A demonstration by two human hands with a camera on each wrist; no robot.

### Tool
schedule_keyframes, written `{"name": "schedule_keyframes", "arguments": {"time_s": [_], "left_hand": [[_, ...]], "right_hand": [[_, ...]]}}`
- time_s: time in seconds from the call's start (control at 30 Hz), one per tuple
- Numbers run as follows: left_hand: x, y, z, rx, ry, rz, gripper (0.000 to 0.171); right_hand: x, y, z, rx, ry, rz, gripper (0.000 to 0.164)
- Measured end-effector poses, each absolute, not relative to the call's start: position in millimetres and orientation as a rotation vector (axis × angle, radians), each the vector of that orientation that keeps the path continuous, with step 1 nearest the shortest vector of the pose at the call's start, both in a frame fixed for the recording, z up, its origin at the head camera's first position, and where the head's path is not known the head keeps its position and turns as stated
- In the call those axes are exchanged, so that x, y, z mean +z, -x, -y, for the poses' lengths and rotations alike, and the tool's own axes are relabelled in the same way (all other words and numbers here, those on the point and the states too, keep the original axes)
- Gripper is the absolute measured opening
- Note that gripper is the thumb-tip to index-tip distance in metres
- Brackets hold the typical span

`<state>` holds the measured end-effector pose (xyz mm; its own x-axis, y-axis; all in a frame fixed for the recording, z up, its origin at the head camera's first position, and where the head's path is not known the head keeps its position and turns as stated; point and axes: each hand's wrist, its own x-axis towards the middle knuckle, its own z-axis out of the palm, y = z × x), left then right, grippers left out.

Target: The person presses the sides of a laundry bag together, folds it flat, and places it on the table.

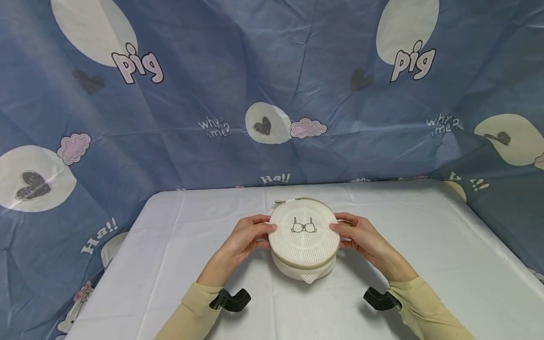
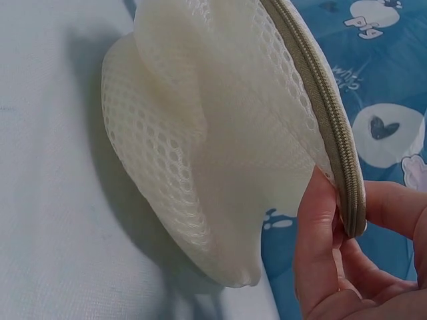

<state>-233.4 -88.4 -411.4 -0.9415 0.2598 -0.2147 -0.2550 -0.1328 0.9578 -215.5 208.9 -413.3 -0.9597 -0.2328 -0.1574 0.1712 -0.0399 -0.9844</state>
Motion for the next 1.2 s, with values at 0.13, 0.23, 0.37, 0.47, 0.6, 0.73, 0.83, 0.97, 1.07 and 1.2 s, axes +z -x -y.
{"name": "schedule_keyframes", "arguments": {"time_s": [0.13, 0.23, 0.37, 0.47, 0.6, 0.73, 0.83, 0.97, 1.07, 1.2], "left_hand": [[-411.7, 232.2, 87.8, 2.129, -0.011, -1.814, 0.043], [-412.7, 231.5, 87.5, 2.122, -0.017, -1.818, 0.041], [-415.0, 231.2, 86.8, 2.115, -0.017, -1.818, 0.04], [-417.5, 231.2, 86.2, 2.11, -0.007, -1.822, 0.04], [-420.5, 230.9, 85.3, 2.11, -0.006, -1.83, 0.04], [-422.4, 230.5, 85.0, 2.104, -0.015, -1.832, 0.043], [-423.4, 229.8, 85.4, 2.096, -0.023, -1.82, 0.047], [-423.5, 228.9, 86.2, 2.09, -0.041, -1.794, 0.051], [-424.0, 229.0, 87.1, 2.088, -0.059, -1.78, 0.053], [-426.6, 230.0, 87.8, 2.078, -0.075, -1.79, 0.051]], "right_hand": [[-414.4, 215.6, -209.2, -2.082, 0.04, -1.96, 0.053], [-415.4, 215.7, -209.4, -2.076, 0.031, -1.964, 0.054], [-417.3, 215.6, -210.0, -2.068, 0.029, -1.963, 0.056], [-418.8, 215.2, -210.8, -2.064, 0.023, -1.958, 0.057], [-420.8, 214.3, -211.4, -2.065, 0.027, -1.95, 0.056], [-423.0, 214.0, -211.2, -2.075, 0.025, -1.94, 0.055], [-424.8, 214.1, -211.0, -2.068, 0.027, -1.946, 0.056], [-426.9, 214.2, -211.5, -2.054, 0.022, -1.964, 0.057], [-428.7, 214.3, -212.1, -2.05, 0.022, -1.969, 0.057], [-430.9, 214.8, -211.8, -2.05, 0.022, -1.965, 0.056]]}}
